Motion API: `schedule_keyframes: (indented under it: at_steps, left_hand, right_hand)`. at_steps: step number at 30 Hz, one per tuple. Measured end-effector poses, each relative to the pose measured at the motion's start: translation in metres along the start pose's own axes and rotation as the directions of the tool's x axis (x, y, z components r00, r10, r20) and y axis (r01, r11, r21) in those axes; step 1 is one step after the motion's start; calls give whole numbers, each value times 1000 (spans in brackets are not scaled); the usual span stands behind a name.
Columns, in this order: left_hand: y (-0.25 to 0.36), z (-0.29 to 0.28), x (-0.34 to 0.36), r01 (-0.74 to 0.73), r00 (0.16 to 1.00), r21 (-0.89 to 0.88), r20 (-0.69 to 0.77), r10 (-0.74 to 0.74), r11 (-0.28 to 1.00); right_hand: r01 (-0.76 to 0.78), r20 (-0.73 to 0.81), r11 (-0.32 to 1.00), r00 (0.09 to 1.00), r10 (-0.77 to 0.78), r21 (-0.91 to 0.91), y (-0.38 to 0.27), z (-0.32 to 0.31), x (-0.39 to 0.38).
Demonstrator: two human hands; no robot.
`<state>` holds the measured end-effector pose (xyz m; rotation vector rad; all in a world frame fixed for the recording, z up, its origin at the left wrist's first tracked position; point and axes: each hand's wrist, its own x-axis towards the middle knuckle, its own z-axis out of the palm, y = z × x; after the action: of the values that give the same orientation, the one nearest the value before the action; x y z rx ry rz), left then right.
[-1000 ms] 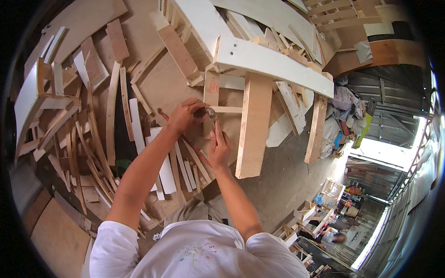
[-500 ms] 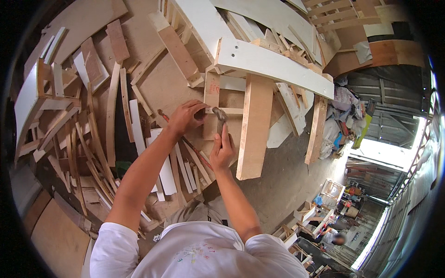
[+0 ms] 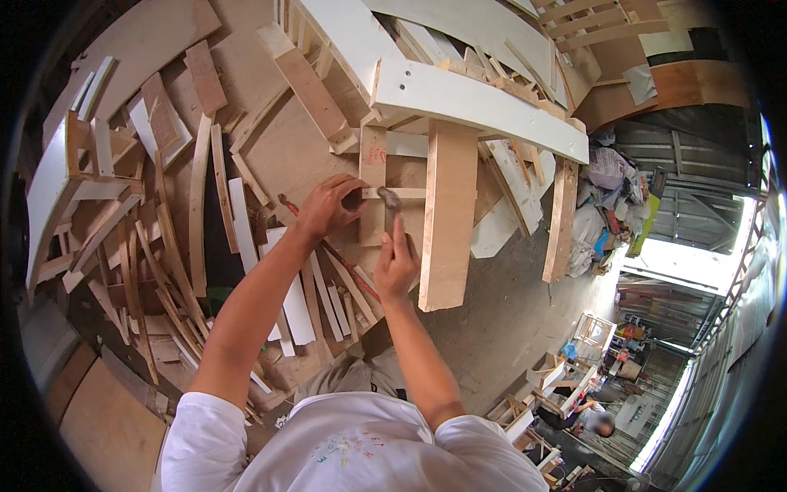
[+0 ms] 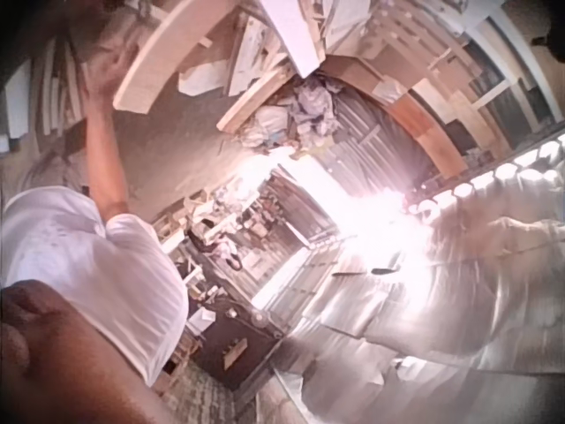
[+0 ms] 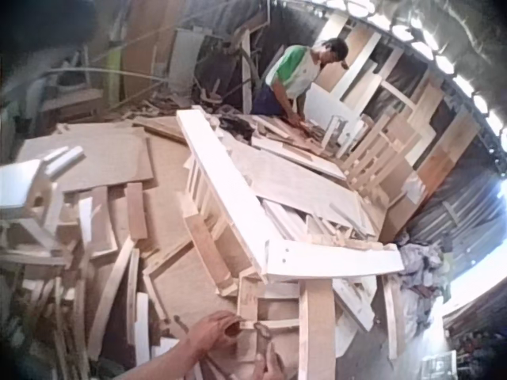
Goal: The person constructs a wooden stool by using a hammer to drive nails into the joints of several wooden pieces and a stool frame.
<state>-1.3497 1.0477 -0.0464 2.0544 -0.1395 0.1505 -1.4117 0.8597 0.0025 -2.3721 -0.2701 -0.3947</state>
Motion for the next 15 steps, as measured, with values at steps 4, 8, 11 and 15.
schedule_keyframes:
  at_steps: [4, 8, 11, 15]
  left_hand:
    - [-6, -3, 6, -40, 999, -7, -15, 40, 999]
    - [-4, -6, 2, -6, 1000, -53, 18, 7, 999]
    - [4, -8, 1, -16, 1000, -26, 24, 17, 1000]
    - [7, -11, 8, 99, 991, -117, 101, -87, 988]
  right_hand:
    - [-59, 176, 991, 981, 79, -117, -3, -1, 10]
    - [-27, 220, 992, 974, 53, -121, -2, 8, 11]
    - [-76, 194, 996, 977, 84, -48, -9, -5, 7]
    - [-67, 264, 983, 958, 111, -170, -10, -3, 14]
